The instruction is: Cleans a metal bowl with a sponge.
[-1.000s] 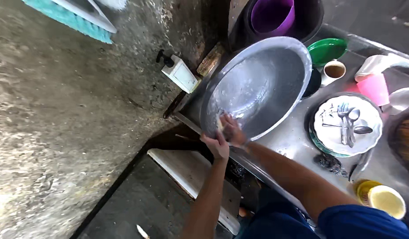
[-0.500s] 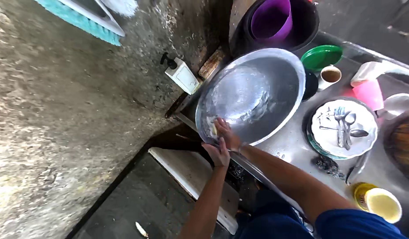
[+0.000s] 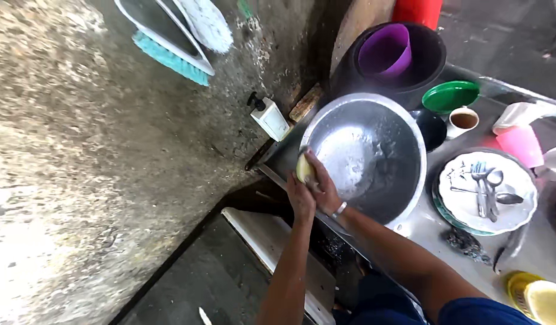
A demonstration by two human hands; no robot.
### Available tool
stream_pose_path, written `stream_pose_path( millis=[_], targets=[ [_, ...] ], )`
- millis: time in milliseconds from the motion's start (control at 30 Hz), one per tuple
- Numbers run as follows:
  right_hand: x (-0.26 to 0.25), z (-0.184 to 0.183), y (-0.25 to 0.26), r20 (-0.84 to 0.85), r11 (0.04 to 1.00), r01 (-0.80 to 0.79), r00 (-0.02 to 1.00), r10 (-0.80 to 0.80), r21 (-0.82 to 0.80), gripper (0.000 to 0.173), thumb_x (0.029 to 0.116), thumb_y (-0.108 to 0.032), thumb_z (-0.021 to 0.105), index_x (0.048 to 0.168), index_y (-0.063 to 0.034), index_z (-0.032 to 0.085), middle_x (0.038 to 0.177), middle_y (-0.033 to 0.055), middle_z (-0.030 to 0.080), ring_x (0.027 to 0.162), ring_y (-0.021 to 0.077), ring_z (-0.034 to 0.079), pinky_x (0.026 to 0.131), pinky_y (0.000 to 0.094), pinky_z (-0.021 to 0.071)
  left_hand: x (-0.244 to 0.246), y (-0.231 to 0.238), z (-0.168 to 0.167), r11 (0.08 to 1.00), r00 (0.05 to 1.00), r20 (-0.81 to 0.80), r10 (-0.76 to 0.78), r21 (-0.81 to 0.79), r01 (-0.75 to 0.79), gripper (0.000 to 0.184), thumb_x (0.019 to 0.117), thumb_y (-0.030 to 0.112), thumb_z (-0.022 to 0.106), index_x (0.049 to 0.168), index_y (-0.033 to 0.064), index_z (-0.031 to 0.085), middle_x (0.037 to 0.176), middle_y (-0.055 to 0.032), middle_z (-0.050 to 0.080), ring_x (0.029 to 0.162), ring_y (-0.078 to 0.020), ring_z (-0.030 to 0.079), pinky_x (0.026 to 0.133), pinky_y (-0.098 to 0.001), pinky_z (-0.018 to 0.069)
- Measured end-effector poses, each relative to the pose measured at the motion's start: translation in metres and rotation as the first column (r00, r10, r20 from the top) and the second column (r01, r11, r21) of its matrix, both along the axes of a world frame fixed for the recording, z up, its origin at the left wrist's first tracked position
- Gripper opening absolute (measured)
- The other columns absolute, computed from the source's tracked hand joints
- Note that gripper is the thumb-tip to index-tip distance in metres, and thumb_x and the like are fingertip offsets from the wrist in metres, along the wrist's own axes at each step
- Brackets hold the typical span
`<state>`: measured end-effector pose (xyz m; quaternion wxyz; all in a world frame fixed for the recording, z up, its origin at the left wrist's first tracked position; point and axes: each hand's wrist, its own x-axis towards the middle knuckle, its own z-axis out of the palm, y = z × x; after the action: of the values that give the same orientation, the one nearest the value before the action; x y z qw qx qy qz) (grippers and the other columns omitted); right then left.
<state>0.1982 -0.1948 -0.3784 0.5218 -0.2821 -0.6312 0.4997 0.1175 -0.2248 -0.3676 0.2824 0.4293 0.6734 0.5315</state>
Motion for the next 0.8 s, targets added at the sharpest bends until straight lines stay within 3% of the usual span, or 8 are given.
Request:
stream_pose_path(
  millis=[133,233,300,367,467,600,733,800],
  targets=[
    [0.02,0.019,0.119,0.355,0.856,0.167,0.859,-0.37,0.489,0.043,0.0985,-0.008,0.057,0.14,0.0014,0.059,0.155,0.019,0.05,0.152,0.0399,0.034,0.127,0.0546,0.0235,0.019,-0.001,0.036,0.984,0.965,-0.263,0.0,-0.171,-0.047,0.032,0.1069,0.03,0.052,0.125,0.0048,0.059,0.095,-0.0134,0.068,0.085,-0.0256,0.068,0.076,-0.0494,0.0577],
    [0.036,0.05,0.161,0.474,0.762,0.196,0.68,-0.559,0.617,0.031,0.0983,-0.02,0.054,0.115,-0.0017,0.073,0.125,0.0174,0.069,0.128,0.0385,0.057,0.114,0.0547,0.04,0.029,-0.002,0.048,0.976,0.937,-0.348,-0.033,-0.213,-0.045,0.031,0.0954,0.012,0.061,0.125,0.0039,0.057,0.093,-0.0149,0.069,0.084,-0.0277,0.07,0.073,-0.0507,0.0584],
    [0.031,0.075,0.147,0.568,0.722,-0.065,0.666,-0.483,0.689,0.029,0.0953,-0.027,0.058,0.106,-0.0055,0.076,0.116,0.017,0.073,0.117,0.0388,0.064,0.104,0.0566,0.0481,0.028,-0.001,0.055,0.979,0.936,-0.348,-0.05,-0.204,-0.024,0.035,0.0926,0.008,0.063,0.127,0.0042,0.057,0.095,-0.0152,0.069,0.085,-0.0278,0.07,0.073,-0.0511,0.0583],
    [0.043,0.093,0.156,0.683,0.751,-0.24,0.637,-0.356,0.615,0.028,0.0904,-0.029,0.069,0.108,-0.0092,0.077,0.116,0.0169,0.073,0.115,0.0394,0.065,0.101,0.0591,0.0492,0.025,-0.007,0.058,0.985,0.937,-0.345,-0.046,-0.171,-0.015,0.034,0.0914,0.006,0.063,0.125,0.0047,0.058,0.092,-0.0125,0.069,0.08,-0.0237,0.07,0.07,-0.0474,0.059],
    [0.064,0.114,0.177,0.824,0.922,-0.115,0.499,-0.269,0.371,0.031,0.0977,-0.036,0.06,0.112,-0.013,0.074,0.114,0.0166,0.073,0.114,0.0387,0.067,0.097,0.0636,0.0506,0.02,-0.012,0.069,0.987,0.929,-0.367,-0.053,-0.162,-0.008,0.028,0.0894,0.005,0.063,0.117,0.0068,0.058,0.086,-0.0093,0.067,0.075,-0.0212,0.068,0.064,-0.0453,0.0575],
    [0.027,0.125,0.129,0.737,0.782,-0.26,0.584,-0.34,0.566,0.031,0.0944,-0.038,0.061,0.102,-0.0109,0.074,0.096,0.0142,0.074,0.098,0.0344,0.07,0.09,0.0561,0.0518,0.011,-0.002,0.072,0.991,0.921,-0.375,-0.106,-0.112,0.069,0.039,0.0886,0.003,0.063,0.127,0.0081,0.059,0.096,-0.0108,0.07,0.083,-0.0223,0.07,0.07,-0.0477,0.0596],
    [0.077,0.119,0.2,0.852,0.967,-0.027,0.48,-0.209,0.252,0.039,0.1026,-0.038,0.055,0.13,-0.0145,0.069,0.135,0.0178,0.062,0.124,0.0389,0.061,0.1,0.0642,0.0505,0.005,-0.014,0.068,0.993,0.92,-0.38,-0.095,-0.097,0.062,0.028,0.0858,0.005,0.064,0.114,0.0055,0.059,0.086,-0.0082,0.068,0.075,-0.0181,0.069,0.065,-0.0423,0.0592],
    [0.071,0.12,0.187,0.826,0.956,0.022,0.497,-0.265,0.294,0.036,0.1042,-0.037,0.053,0.129,-0.0169,0.071,0.133,0.0165,0.065,0.127,0.0381,0.059,0.103,0.0628,0.0486,0.009,-0.009,0.075,0.99,0.911,-0.397,-0.116,-0.115,0.076,0.028,0.085,0.005,0.064,0.112,0.0059,0.058,0.082,-0.0086,0.066,0.072,-0.0204,0.067,0.062,-0.044,0.0568]
  ],
)
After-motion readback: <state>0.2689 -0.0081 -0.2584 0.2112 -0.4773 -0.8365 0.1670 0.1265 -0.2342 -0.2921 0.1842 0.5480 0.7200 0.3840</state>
